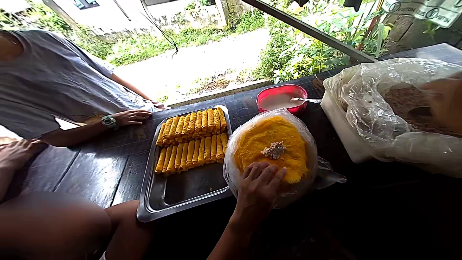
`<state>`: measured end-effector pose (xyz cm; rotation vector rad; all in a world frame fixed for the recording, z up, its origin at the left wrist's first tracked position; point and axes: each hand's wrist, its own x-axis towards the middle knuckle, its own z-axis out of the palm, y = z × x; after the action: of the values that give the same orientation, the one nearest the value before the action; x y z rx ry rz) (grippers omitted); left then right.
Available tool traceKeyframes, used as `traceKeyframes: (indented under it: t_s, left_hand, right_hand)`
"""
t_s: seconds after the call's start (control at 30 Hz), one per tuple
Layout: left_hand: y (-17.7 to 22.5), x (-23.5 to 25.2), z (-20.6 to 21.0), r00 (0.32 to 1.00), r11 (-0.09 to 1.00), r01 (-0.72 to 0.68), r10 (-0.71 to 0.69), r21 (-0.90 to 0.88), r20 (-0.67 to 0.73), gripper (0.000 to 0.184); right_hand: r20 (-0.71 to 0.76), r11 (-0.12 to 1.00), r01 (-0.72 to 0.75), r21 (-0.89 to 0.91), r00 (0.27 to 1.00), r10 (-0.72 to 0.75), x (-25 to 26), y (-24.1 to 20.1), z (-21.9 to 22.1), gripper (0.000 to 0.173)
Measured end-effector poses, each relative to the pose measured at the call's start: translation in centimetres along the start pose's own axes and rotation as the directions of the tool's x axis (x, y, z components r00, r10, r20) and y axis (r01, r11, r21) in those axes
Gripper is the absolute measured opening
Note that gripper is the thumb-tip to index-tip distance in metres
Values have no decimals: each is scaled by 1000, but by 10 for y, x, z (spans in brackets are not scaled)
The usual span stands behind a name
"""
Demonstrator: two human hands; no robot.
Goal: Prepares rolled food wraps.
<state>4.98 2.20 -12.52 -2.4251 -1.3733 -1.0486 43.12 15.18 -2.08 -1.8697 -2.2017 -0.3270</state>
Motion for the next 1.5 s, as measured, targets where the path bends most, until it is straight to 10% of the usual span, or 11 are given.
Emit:
traceKeyframes:
  t_s: [0.13, 0.27, 0.57, 0.8, 1.07, 1.3, 1.5]
  left_hand:
    - [-13, 8, 5, 995, 997, 64, -66, -39, -69, 18]
    - [-14, 20, -1, 991, 992, 115, -118, -53, -65, 22]
    - [-68, 87, -4, 972, 976, 205, -194, -79, 130, 19]
    - [-90, 101, -2, 822, 954, 290, -210, -73, 529, 31]
    - [-74, 77, -6, 831, 974, 226, -186, -13, 524, 57]
    - [-62, 73, -13, 978, 996, 84, -84, 12, 192, 14]
    - [-38, 54, -11, 921, 991, 133, -136, 35, 365, 17]
  right_hand:
    - [-294, 768, 525, 366, 848, -440, -38, -147, 3, 38]
    - [-288, 639, 528, 559, 846, -448, -61, -202, 59, 39]
    - [-11, 581, 175, 795, 962, -274, 10, -212, 79, 35]
    - [52, 687, 184, 703, 950, -308, 18, -219, 91, 26]
    - [-22, 617, 265, 741, 928, -371, -1, -202, 96, 49]
    - [-284, 610, 476, 633, 876, -389, -14, -204, 76, 21]
    - [-272, 625, 560, 544, 822, -501, -37, -216, 93, 20]
